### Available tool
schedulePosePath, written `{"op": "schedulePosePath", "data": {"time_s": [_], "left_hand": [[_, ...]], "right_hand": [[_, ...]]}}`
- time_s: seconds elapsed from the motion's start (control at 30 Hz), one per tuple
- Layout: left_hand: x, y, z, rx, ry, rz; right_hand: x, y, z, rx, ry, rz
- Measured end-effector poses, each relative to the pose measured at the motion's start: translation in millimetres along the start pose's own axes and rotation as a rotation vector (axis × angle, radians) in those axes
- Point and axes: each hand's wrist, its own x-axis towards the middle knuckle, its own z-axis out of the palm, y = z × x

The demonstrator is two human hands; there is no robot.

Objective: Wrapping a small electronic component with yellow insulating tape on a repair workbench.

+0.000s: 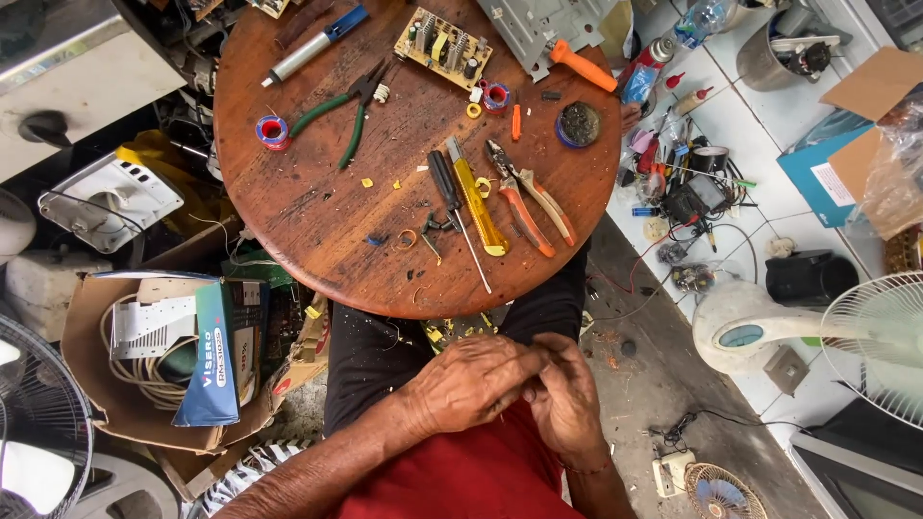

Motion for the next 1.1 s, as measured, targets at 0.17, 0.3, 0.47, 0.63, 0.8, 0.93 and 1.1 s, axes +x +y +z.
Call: {"op": "schedulePosePath", "data": {"time_s": [0.17,0.3,0.47,0.63,0.8,0.93,1.1], "left_hand": [[-14,-12,19,0.041,0.090,-0.105],[-17,-12,25,0.097,0.107,-0.062],[-21,-15,28,0.083,0.042,-0.015],[-21,-10,24,0.011,-0.075,-0.105],[-36,-15,24,-0.221,0.044,-0.439],[-58,-17,25,-0.589,0.203,-1.023],[-93,-25,28,-1.159,0.560,-1.201]], "right_hand": [[-6,0,-2,-0.197,-0.075,-0.089],[0,11,-19,0.053,-0.030,0.012],[4,11,-40,0.086,-0.018,0.070],[2,8,-67,0.002,-0.076,-0.018],[7,-17,-113,-0.389,0.293,-0.135],[16,-17,-228,-0.826,0.690,-0.139],[18,35,-387,-0.688,0.972,-0.042]]}}
